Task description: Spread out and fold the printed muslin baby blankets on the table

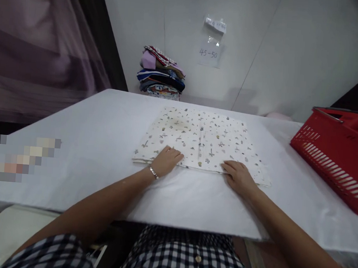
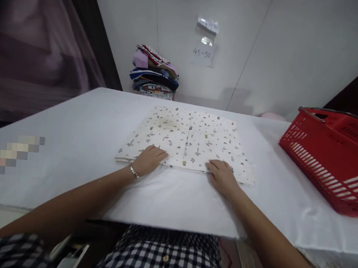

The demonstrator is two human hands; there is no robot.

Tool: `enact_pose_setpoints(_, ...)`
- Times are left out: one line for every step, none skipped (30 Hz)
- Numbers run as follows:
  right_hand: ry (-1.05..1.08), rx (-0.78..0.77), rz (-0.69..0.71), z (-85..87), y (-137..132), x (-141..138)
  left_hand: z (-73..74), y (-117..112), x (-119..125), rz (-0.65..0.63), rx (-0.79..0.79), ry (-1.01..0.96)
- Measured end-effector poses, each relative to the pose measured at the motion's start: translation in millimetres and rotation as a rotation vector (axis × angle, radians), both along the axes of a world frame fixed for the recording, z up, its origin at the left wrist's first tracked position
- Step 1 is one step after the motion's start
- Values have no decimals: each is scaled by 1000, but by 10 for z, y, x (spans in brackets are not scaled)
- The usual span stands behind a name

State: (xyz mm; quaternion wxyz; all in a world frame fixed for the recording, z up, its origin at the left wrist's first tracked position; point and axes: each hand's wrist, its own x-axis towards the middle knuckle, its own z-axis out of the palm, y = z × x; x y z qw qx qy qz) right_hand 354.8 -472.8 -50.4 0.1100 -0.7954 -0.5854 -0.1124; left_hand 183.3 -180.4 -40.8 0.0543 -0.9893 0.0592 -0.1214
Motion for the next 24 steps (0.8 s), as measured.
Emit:
enact_pose_setpoints(-12,-21,14,18,59,2,-4,-42,53,2,-1,16)
enact_pose_setpoints(-22,-39,25,34,109,1,-7,-73,95,14,-10,34)
enact_pose_setpoints(-27,-53,32,46,152,-6,-9,-92,125,34,-28,49)
enact_pose_setpoints(-26,-61,37,50,187,-17,-10,-99,144,55,-56,62)
enact_pose_setpoints(-18,-59,42,45,214,-33,-11,-96,152,73,-90,70)
enact_pose_setpoints(-8,-48,43,32,234,-50,-11,-84,152,83,-128,75)
enact_pose_setpoints(5,-31,43,10,246,-65,-10,-67,145,85,-164,76)
enact_pose_setpoints(18,-13,42,-16,252,-78,-8,-47,134,81,-197,75)
enact_pose_setpoints(25,3,38,-43,252,-86,-4,-27,120,75,-223,72)
enact_pose_setpoints(28,19,30,-68,247,-89,3,-10,107,69,-242,70)
enact_pose_setpoints(29,33,16,-89,240,-86,13,5,93,62,-257,71)
enact_pose_setpoints(34,46,-2,-102,230,-79,25,15,80,55,-271,77)
enact_pose_setpoints(47,57,-24,-107,220,-70,38,20,68,47,-284,89)
enact_pose_setpoints(68,68,-46,-104,209,-61,53,21,57,36,-295,106)
enact_pose_setpoints(94,76,-62,-93,200,-54,66,19,45,25,-305,124)
enact_pose_setpoints(121,77,-63,-76,191,-50,77,13,35,17,-313,140)
enact_pose_setpoints(145,69,-49,-54,184,-49,85,6,25,11,-319,152)
enact_pose_setpoints(164,60,-24,-31,177,-51,90,-3,15,7,-324,161)
enact_pose_setpoints(181,52,5,-8,170,-56,90,-11,6,5,-330,164)
enact_pose_setpoints(197,50,30,12,164,-63,88,-19,-2,5,-338,160)
enact_pose_setpoints(212,52,49,26,158,-69,82,-26,-10,5,-348,153)
enact_pose_setpoints(224,55,64,34,153,-75,75,-31,-18,3,-355,147)
enact_pose_setpoints(233,61,75,34,150,-79,66,-34,-26,-1,-360,139)
enact_pose_setpoints(241,70,82,30,146,-81,56,-36,-34,-6,-366,128)
